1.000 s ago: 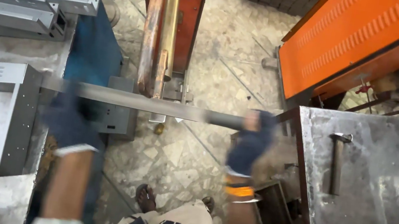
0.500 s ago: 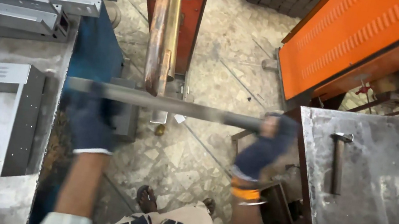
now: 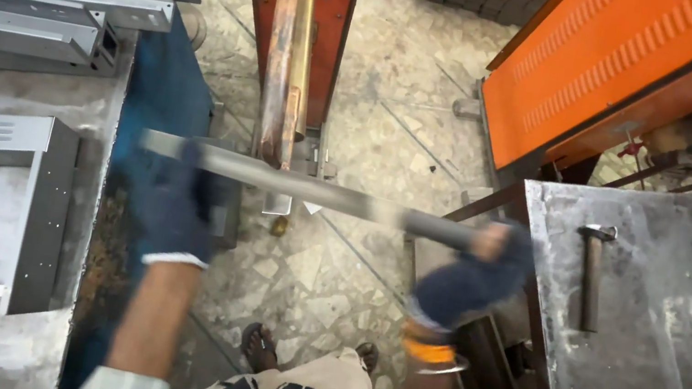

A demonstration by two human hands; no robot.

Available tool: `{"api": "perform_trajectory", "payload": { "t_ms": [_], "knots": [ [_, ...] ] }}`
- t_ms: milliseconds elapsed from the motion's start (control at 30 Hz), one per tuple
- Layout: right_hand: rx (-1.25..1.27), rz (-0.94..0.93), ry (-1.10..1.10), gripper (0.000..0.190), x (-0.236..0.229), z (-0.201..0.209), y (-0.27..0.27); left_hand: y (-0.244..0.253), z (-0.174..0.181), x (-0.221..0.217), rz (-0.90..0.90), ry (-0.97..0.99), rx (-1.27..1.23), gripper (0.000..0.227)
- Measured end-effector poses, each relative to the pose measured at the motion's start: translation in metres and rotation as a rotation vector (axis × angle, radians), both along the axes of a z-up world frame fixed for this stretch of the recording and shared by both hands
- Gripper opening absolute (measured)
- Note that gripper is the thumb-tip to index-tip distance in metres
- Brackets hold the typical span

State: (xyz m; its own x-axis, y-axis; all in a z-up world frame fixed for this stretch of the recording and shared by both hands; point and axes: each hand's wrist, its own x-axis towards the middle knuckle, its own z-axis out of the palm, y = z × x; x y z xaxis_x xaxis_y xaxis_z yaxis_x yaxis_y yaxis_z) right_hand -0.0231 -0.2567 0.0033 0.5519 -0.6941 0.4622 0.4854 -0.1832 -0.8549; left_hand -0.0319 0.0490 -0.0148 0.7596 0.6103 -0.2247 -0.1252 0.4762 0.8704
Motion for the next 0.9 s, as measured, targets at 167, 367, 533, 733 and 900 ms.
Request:
{"api": "perform_trajectory", "payload": {
  "t_ms": [167, 367, 533, 733, 900],
  "knots": [
    [-0.183, 0.528, 0.360, 0.015, -0.020, 0.035, 0.046, 0.075, 0.006, 0.012, 0.245, -0.030, -0.012, 0.026],
    [0.188, 0.237, 0.303, 0.017, 0.009, 0.001, -0.044, 0.006, 0.035, 0.000, -0.131, 0.048, 0.226, 0.031],
    [0.303, 0.290, 0.020, 0.005, 0.001, -0.040, -0.009, 0.034, -0.023, 0.007, 0.099, -0.165, 0.247, 0.013],
    [-0.068, 0.639, 0.271, 0.008, -0.035, 0.020, 0.052, 0.107, 0.003, -0.003, 0.204, -0.152, 0.161, 0.027],
    [0.070, 0.320, 0.168, 0.013, -0.002, -0.007, -0.027, 0.015, 0.022, -0.016, -0.121, 0.043, 0.152, 0.024]
  ]
}}
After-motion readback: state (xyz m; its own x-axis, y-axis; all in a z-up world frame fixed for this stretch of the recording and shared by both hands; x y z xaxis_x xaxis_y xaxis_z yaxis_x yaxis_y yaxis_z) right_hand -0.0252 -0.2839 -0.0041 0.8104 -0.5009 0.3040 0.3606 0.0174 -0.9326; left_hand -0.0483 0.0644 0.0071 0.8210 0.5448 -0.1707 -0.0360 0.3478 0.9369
